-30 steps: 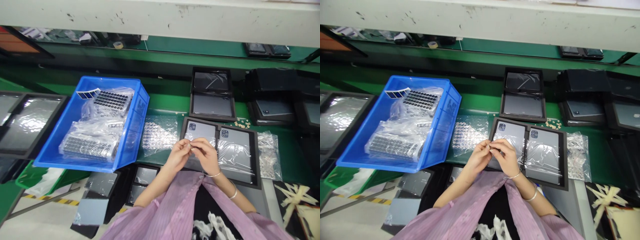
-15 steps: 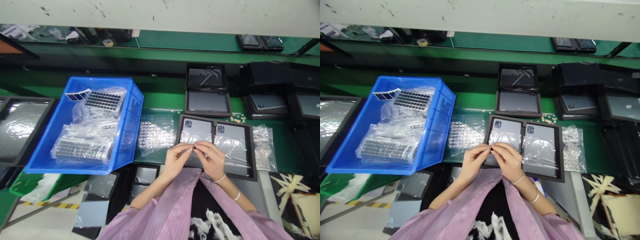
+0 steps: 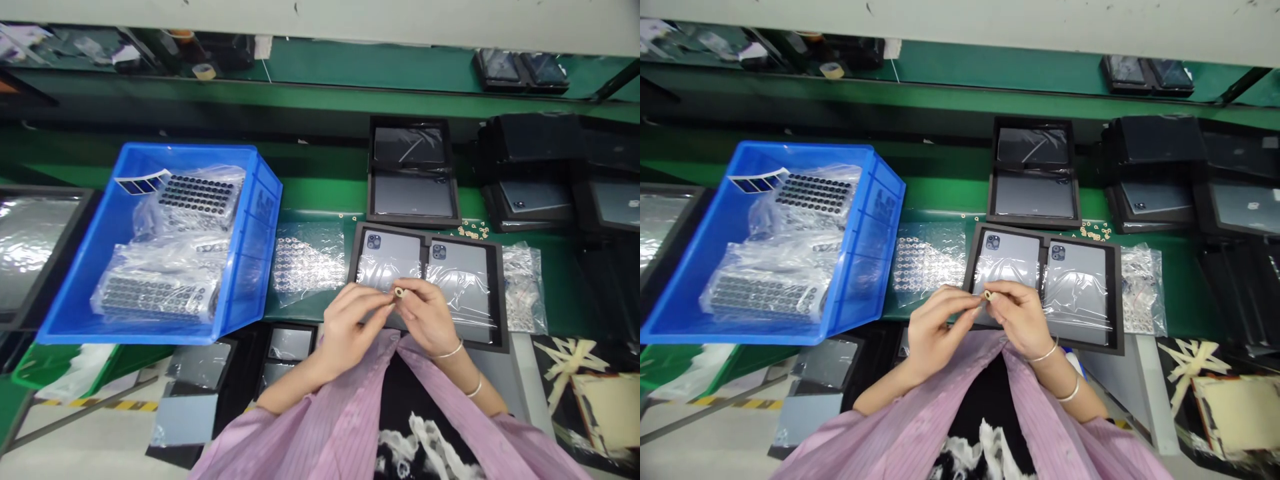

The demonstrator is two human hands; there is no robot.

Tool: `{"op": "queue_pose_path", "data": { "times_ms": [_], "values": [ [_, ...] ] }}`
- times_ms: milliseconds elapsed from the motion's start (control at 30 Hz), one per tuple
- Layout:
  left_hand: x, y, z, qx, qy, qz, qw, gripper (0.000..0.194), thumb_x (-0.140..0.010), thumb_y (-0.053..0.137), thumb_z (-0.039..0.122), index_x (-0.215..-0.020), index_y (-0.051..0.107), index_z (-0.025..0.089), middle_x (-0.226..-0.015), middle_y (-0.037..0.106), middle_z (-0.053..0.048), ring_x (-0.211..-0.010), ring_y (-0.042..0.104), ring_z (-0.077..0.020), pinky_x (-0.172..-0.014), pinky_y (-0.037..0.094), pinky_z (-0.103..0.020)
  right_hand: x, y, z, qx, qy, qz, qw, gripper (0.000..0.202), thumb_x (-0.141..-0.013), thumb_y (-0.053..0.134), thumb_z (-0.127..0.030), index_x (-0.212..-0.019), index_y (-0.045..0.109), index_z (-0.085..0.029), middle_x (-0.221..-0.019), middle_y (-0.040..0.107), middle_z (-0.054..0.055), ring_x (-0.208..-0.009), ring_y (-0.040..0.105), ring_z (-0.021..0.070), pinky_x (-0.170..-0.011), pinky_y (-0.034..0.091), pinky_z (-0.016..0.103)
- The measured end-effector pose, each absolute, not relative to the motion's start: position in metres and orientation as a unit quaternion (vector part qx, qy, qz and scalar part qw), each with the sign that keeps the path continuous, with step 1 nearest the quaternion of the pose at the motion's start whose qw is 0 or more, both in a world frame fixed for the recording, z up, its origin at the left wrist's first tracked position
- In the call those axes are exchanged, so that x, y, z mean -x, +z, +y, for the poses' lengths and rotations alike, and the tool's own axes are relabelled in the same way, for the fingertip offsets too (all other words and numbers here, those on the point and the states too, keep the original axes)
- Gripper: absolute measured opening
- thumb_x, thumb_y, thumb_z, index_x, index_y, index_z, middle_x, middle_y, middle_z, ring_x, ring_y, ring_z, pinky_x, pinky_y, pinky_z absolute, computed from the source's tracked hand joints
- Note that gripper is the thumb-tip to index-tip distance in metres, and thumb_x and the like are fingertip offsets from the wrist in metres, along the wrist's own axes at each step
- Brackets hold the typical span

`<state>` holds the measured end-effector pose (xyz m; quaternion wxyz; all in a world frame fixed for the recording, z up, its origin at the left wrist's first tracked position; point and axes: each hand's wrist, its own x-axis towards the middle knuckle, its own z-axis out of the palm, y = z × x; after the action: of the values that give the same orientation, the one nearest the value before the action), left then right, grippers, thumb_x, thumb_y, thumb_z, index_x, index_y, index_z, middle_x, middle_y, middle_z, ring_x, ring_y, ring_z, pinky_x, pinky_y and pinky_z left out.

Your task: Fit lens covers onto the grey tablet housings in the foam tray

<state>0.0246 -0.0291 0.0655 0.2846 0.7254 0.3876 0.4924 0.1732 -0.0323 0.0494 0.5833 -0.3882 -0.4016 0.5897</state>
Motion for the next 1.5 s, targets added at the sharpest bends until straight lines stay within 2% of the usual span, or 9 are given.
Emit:
{"op": "queue_pose_path", "data": {
  "times_ms": [133,367,500,700,900,1033,1233,1500],
  "values": [
    [-0.026,0.074,-0.032,-0.775,0.504,0.356,0.134,0.03,-0.078,0.064,0.006,-0.104,0.063,0.02,-0.086,0.068,-0.003,-0.077,0.059,-0.0143,-0.069,0.051,-0.032,-0.166,0.058,-0.031,0.328,0.676,-0.301,0.587,0.012,-0.074,0.073,-0.036,-0.082,0.07,-0.027,-0.065,0.06,-0.004,-0.038,0.026,0.0018,-0.042,0.038,0.018],
    [-0.031,0.083,-0.031,-0.795,0.503,0.331,0.075,0.022,-0.078,0.065,0.009,-0.099,0.064,0.013,-0.081,0.067,-0.004,-0.073,0.059,-0.0139,-0.069,0.051,-0.033,-0.166,0.065,-0.037,0.265,0.733,-0.236,0.581,0.009,-0.071,0.077,-0.028,-0.076,0.07,-0.026,-0.07,0.056,-0.006,-0.039,0.021,-0.0008,-0.044,0.039,0.013],
    [-0.032,0.088,-0.032,-0.798,0.501,0.328,0.075,0.019,-0.077,0.065,0.007,-0.095,0.064,0.012,-0.08,0.068,-0.003,-0.07,0.059,-0.0124,-0.072,0.051,-0.034,-0.164,0.067,-0.038,0.227,0.737,-0.242,0.589,0.005,-0.075,0.074,-0.026,-0.079,0.071,-0.026,-0.07,0.054,-0.005,-0.041,0.022,-0.0008,-0.047,0.04,0.012],
    [-0.03,0.098,-0.031,-0.805,0.497,0.309,0.095,0.019,-0.077,0.064,0.004,-0.095,0.066,0.011,-0.079,0.069,-0.004,-0.072,0.06,-0.0132,-0.074,0.049,-0.034,-0.159,0.068,-0.041,0.192,0.768,-0.21,0.574,0.01,-0.075,0.073,-0.021,-0.08,0.07,-0.03,-0.066,0.048,-0.008,-0.039,0.017,-0.0016,-0.042,0.031,0.009],
    [-0.029,0.107,-0.035,-0.816,0.472,0.321,0.094,0.017,-0.08,0.06,0.005,-0.094,0.066,0.013,-0.08,0.069,-0.002,-0.072,0.059,-0.0136,-0.082,0.044,-0.039,-0.156,0.068,-0.043,0.168,0.766,-0.221,0.579,0.006,-0.081,0.069,-0.025,-0.082,0.071,-0.031,-0.065,0.043,-0.008,-0.039,0.015,-0.0018,-0.04,0.026,0.01],
    [-0.027,0.109,-0.036,-0.819,0.463,0.328,0.089,0.018,-0.082,0.058,0.006,-0.096,0.065,0.015,-0.079,0.07,-0.001,-0.073,0.06,-0.013,-0.087,0.043,-0.039,-0.156,0.068,-0.042,0.165,0.773,-0.223,0.571,0.006,-0.08,0.07,-0.027,-0.083,0.071,-0.032,-0.064,0.039,-0.008,-0.039,0.015,-0.0018,-0.042,0.027,0.01],
    [-0.024,0.111,-0.037,-0.826,0.451,0.329,0.082,0.017,-0.085,0.054,0.009,-0.095,0.065,0.017,-0.078,0.071,0.001,-0.073,0.06,-0.0119,-0.089,0.042,-0.037,-0.154,0.07,-0.041,0.161,0.775,-0.227,0.568,0.009,-0.077,0.073,-0.026,-0.08,0.071,-0.034,-0.06,0.035,-0.009,-0.038,0.014,-0.0007,-0.037,0.019,0.013],
    [-0.027,0.111,-0.037,-0.817,0.468,0.33,0.067,0.017,-0.082,0.058,0.007,-0.093,0.066,0.017,-0.075,0.07,0.002,-0.072,0.06,-0.0114,-0.09,0.041,-0.038,-0.153,0.07,-0.04,0.154,0.777,-0.228,0.566,0.007,-0.077,0.072,-0.027,-0.08,0.071,-0.033,-0.06,0.031,-0.009,-0.039,0.014,-0.0006,-0.038,0.024,0.009]
  ]
}}
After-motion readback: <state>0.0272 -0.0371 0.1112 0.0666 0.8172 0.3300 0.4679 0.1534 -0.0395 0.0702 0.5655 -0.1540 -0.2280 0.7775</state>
